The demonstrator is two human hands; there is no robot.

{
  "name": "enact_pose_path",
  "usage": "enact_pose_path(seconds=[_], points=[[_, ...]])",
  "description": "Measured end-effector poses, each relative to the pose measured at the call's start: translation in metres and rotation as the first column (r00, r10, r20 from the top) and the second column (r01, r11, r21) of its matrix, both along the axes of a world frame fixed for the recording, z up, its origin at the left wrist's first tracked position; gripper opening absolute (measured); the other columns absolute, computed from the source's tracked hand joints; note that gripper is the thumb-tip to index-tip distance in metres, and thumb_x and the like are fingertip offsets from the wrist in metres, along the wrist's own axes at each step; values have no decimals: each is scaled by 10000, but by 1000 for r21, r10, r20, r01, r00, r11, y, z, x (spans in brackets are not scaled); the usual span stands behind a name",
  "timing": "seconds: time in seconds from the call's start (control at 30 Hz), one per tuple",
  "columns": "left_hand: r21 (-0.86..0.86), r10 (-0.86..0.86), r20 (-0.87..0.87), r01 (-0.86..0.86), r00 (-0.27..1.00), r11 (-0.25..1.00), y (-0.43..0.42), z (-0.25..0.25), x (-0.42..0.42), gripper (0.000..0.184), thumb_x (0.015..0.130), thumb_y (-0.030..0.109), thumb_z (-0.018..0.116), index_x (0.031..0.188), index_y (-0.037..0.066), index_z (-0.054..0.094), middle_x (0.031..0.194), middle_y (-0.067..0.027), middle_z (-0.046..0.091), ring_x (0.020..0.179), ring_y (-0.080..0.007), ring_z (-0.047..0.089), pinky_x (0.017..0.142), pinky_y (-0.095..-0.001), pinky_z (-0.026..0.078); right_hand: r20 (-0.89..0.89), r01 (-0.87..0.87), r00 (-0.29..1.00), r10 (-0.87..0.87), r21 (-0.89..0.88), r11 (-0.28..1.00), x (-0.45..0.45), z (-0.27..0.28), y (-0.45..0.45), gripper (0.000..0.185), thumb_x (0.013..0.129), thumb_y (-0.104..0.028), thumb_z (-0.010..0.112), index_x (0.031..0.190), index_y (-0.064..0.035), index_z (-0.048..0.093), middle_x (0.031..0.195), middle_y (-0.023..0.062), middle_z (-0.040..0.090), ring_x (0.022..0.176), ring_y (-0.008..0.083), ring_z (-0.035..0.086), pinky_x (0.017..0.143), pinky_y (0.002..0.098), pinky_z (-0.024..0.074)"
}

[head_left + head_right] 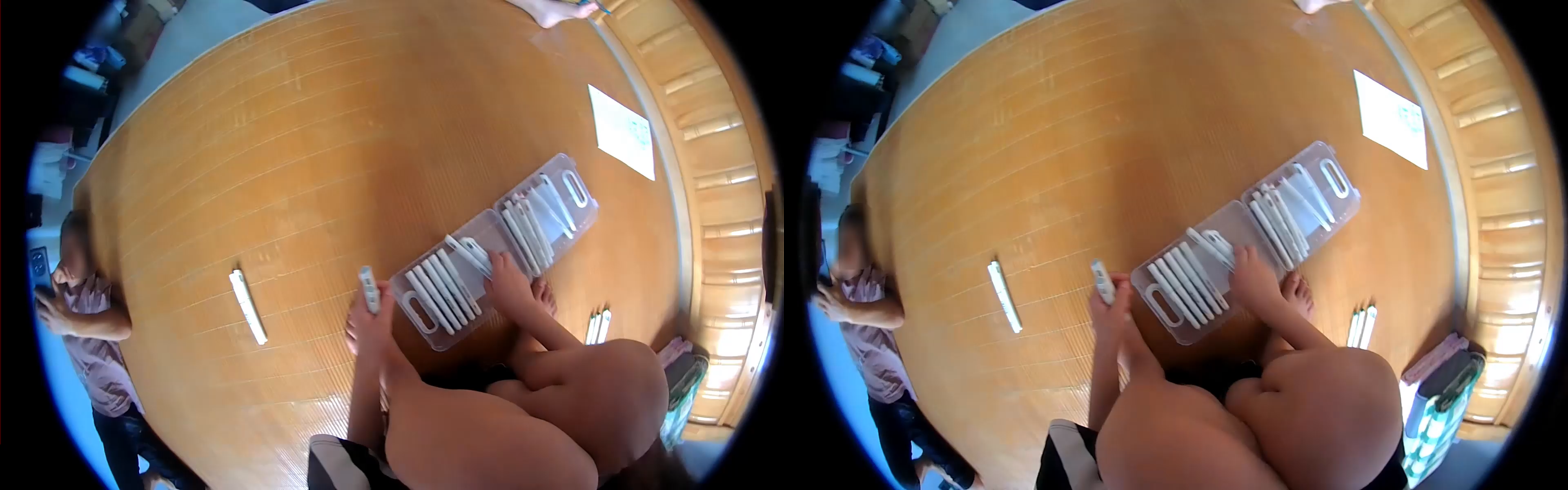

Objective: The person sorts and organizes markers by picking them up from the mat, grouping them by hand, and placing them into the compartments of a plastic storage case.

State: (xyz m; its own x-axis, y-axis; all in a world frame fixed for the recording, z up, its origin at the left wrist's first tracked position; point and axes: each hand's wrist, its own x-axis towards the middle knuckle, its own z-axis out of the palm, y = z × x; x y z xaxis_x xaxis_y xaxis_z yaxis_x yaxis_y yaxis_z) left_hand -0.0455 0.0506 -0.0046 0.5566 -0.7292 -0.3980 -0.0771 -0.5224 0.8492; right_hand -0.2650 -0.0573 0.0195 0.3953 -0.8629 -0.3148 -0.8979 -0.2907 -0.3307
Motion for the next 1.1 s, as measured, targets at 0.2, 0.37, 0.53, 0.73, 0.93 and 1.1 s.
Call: enact_pose_path(seconds=[0.2, 0.37, 0.53, 0.73, 0.93, 1.1], points=[[-104, -61, -49, 56, 997, 993, -4, 17, -5, 221, 767, 276, 550, 893, 94, 548, 661, -85, 534, 563, -177, 483, 556, -269, 398, 86, -15, 996, 17, -27, 1000, 2, 8, 10, 539, 682, -167, 556, 1130, 10, 315, 980, 197, 402, 774, 372, 507, 612, 426, 450], [-188, 41, -380, -120, 924, 975, -5, 21, 4, 119, 786, 82, 518, 895, 35, 530, 671, -3, 511, 534, -48, 416, 476, -175, 337, 164, -14, 986, 30, -97, 995, -1, -3, 13, 502, 709, -179, 543, 1121, 7, 325, 977, 200, 402, 769, 378, 501, 622, 429, 444], [-181, 45, -400, -127, 915, 975, -9, 25, 1, 120, 783, 63, 516, 899, 35, 525, 664, 1, 503, 518, -29, 395, 449, -153, 312, 183, 28, 983, -22, -31, 999, -5, -5, 11, 474, 712, -133, 522, 1127, -3, 332, 981, 207, 399, 802, 385, 488, 669, 419, 434], [-173, 25, -417, -107, 909, 979, -10, 25, -1, 127, 784, 52, 512, 909, 39, 520, 659, -1, 500, 504, -23, 382, 433, -149, 302, 253, 86, 965, -65, -70, 994, -11, -16, 18, 482, 703, -106, 526, 1131, 8, 336, 986, 208, 393, 813, 387, 484, 683, 412, 433], [-162, 10, -433, -89, 901, 983, -14, 27, -3, 98, 778, 46, 516, 872, 23, 507, 640, -20, 476, 467, -43, 385, 425, -162, 315, 271, 70, 961, -50, -64, 996, -12, -5, 14, 468, 699, -97, 523, 1123, 1, 351, 967, 196, 398, 829, 364, 483, 686, 389, 439], [-147, -36, -438, -32, 898, 989, -12, 30, -10, 111, 772, 41, 518, 881, 25, 502, 642, -21, 472, 468, -50, 382, 424, -164, 316, 273, 96, 958, -91, -3, 995, -13, -8, 13, 462, 673, -58, 487, 1113, 2, 360, 942, 194, 425, 818, 361, 496, 680, 399, 435]])
